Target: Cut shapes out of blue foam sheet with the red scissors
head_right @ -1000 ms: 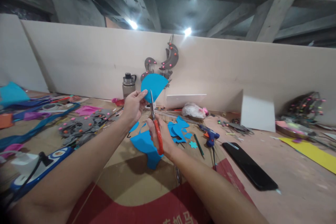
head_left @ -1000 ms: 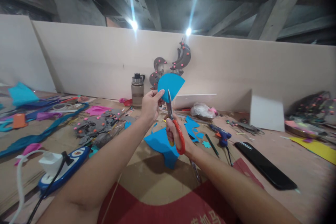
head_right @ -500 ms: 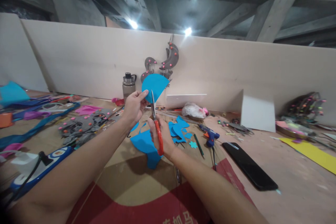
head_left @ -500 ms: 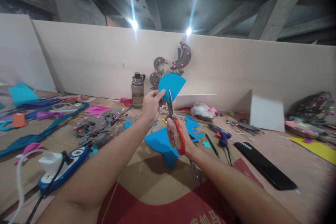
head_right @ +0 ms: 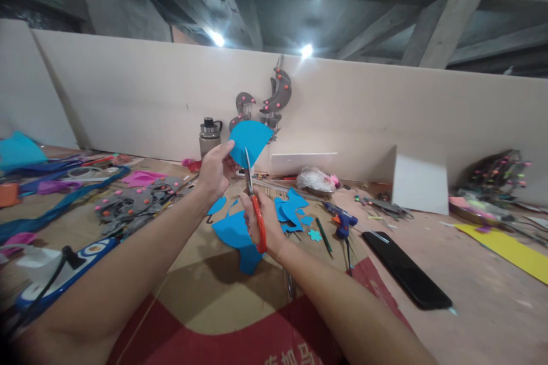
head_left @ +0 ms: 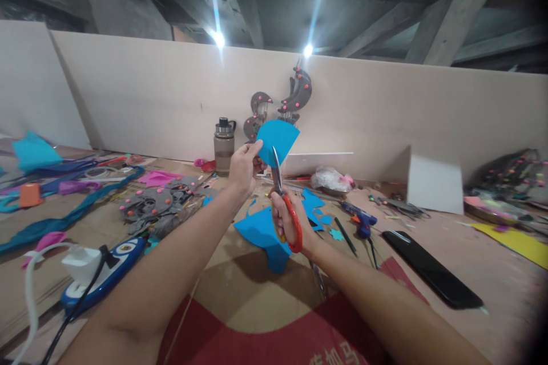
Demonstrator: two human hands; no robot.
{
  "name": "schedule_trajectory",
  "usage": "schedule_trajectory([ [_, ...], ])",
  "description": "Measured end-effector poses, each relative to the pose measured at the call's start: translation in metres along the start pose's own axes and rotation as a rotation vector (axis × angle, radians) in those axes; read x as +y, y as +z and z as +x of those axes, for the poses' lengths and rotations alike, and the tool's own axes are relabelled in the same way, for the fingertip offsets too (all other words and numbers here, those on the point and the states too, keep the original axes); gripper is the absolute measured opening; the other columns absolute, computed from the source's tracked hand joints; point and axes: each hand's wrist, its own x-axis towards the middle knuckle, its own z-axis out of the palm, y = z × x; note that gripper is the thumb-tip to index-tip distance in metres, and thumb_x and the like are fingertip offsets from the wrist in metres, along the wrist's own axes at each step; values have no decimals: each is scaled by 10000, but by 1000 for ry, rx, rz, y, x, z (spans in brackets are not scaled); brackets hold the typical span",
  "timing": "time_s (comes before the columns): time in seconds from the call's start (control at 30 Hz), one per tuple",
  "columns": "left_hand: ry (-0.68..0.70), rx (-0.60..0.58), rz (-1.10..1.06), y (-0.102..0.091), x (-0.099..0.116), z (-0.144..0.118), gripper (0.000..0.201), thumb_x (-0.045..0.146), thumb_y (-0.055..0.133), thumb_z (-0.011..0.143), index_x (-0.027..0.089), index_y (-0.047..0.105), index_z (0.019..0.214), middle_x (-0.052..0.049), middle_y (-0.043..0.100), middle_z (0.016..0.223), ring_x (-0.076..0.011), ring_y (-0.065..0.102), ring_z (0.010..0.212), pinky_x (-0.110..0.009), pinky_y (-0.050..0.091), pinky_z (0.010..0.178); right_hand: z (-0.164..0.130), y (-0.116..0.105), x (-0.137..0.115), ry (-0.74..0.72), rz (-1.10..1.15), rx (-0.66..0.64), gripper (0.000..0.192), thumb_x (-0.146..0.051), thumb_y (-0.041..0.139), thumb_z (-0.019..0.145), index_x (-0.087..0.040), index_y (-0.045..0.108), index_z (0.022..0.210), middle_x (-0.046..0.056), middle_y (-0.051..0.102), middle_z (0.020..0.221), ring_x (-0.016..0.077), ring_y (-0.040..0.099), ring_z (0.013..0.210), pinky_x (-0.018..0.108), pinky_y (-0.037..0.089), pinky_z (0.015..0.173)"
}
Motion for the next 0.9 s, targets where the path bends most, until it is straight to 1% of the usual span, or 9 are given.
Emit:
schedule_trajectory([
  [0.17,10,13,70,-4,6,4,314,328,851,718,160,586,708,18,625,637,-84,557,532,-211,433,510,0,0,3,4,0,-31,384,-609,600,920,-248,470,915,-98,431,607,60,362,388,167,322,319],
  [0.3,29,-8,97,0,3,1,294,298,826,765,156,583,677,14,607,623,-81,538,520,-212,432,513,1,0,2,-32,17,-32,366,-593,596,936,-256,455,907,-102,393,581,72,371,390,186,331,350],
  [0.43,20,-17,106,2,0,-2,311,305,830,769,161,574,664,18,597,618,-75,524,512,-206,423,508,1,-2,2,-71,18,-22,346,-579,596,944,-259,466,922,-97,386,586,80,372,403,201,322,367],
  [0.6,27,-29,104,1,-1,-1,315,313,837,751,163,574,661,26,585,609,-74,517,503,-205,427,501,2,-2,6,-59,25,-13,343,-573,602,942,-259,467,928,-94,406,617,72,353,409,192,311,357],
  [0.77,41,-35,92,0,-2,-1,269,276,805,771,158,589,664,14,598,613,-81,524,504,-209,427,490,3,-2,8,-56,5,0,324,-557,588,951,-255,474,928,-93,413,622,67,350,409,181,316,353],
  [0.9,24,-27,94,1,-2,-1,320,305,835,758,163,569,650,17,590,611,-81,525,507,-205,424,492,3,-3,7,-65,-24,13,334,-563,588,948,-251,476,911,-93,418,600,66,354,399,179,323,350],
])
